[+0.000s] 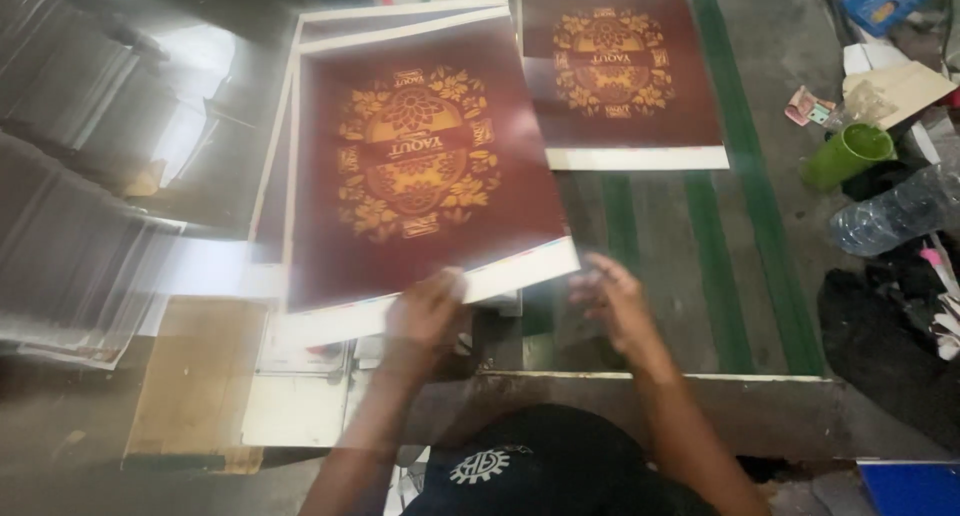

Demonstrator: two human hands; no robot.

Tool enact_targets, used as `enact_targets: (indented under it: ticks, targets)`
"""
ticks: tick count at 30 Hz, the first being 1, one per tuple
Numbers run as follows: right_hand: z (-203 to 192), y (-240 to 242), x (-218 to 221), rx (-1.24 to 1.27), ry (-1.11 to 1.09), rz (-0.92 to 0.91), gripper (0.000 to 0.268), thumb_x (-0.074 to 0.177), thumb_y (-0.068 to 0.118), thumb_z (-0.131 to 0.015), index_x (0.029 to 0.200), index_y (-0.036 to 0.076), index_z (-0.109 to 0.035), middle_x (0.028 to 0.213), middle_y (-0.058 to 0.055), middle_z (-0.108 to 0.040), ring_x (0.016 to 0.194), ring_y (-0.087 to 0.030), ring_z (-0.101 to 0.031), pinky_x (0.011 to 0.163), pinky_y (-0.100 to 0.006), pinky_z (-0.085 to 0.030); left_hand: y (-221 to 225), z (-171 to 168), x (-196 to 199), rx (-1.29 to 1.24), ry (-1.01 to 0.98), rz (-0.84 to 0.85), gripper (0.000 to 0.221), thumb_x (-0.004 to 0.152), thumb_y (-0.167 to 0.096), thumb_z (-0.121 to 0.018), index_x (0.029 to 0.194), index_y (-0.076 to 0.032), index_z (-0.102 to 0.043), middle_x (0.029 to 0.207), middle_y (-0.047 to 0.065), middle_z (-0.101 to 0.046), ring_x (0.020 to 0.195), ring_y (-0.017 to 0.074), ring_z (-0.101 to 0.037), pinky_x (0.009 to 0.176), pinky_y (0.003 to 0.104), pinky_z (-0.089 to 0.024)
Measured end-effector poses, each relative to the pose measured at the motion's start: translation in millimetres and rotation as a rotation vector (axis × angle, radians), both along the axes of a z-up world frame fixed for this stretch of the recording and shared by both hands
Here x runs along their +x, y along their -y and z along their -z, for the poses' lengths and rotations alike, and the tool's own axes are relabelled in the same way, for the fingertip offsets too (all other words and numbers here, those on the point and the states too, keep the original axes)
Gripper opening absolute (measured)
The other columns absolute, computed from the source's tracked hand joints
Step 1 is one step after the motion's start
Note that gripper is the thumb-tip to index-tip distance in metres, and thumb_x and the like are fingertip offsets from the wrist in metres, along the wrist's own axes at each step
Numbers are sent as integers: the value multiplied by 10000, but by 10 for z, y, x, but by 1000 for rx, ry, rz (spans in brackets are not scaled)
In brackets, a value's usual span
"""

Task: Inspecting printed paper sheets and placing them onto a conveyor belt for processing.

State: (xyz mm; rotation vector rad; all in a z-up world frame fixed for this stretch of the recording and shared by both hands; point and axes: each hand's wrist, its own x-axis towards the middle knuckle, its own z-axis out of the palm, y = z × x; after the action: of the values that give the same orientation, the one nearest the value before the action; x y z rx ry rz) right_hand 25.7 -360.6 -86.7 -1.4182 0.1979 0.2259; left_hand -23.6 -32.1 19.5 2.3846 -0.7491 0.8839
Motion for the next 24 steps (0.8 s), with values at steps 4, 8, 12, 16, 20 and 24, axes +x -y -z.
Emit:
enact_targets:
  ticks: [4,8,12,16,20,24]
  targets:
    - [-353,-319,-566,115,204,-405,600,939,227,-642,1459,32,-414,1239,-139,-712,981,-239,-711,712,-341,-584,470,197,-57,4,40,65,287,921,-119,-714,1191,-48,-653,1251,149,-668,1153,332,-666,944,460,-545]
    - [-115,-337,-745,340,120,-121,401,1019,230,-584,1333,-7,-507,1091,-161,-701,921,-252,-729,688,-371,-602,687,114,-235,109,-126,208,380,910,-255,-723,1189,-13,-634,1293,184,-655,1248,360,-616,1071,497,-468]
    - [-148,-170,-910,366,76,233,287,987,183,-616,1225,47,-528,1059,-134,-709,818,-254,-730,603,-354,-561,487,-74,-338,149,-217,199,401,960,-307,-691,1245,-31,-635,1360,175,-637,1322,340,-567,1122,519,-401]
    - [35,148,-1210,306,144,398,266,1024,153,-609,1249,38,-524,1019,-120,-704,799,-228,-708,607,-340,-571,108,86,-160,113,-207,91,408,967,-348,-673,1251,-58,-628,1386,144,-627,1355,311,-565,1131,520,-407]
    - [18,432,-1478,255,234,546,293,1039,105,-588,1324,60,-533,1003,-73,-683,790,-178,-681,594,-332,-562,-195,124,62,263,-318,-70,429,1023,-333,-598,1341,-46,-578,1456,174,-583,1418,348,-508,1156,512,-387]
    - [381,893,-1659,192,230,655,250,1094,85,-589,1335,55,-529,978,-66,-656,755,-180,-658,620,-339,-558,-308,181,149,286,-267,-200,833,882,-574,-616,1388,71,-466,1508,295,-441,1426,437,-381,1120,597,-296]
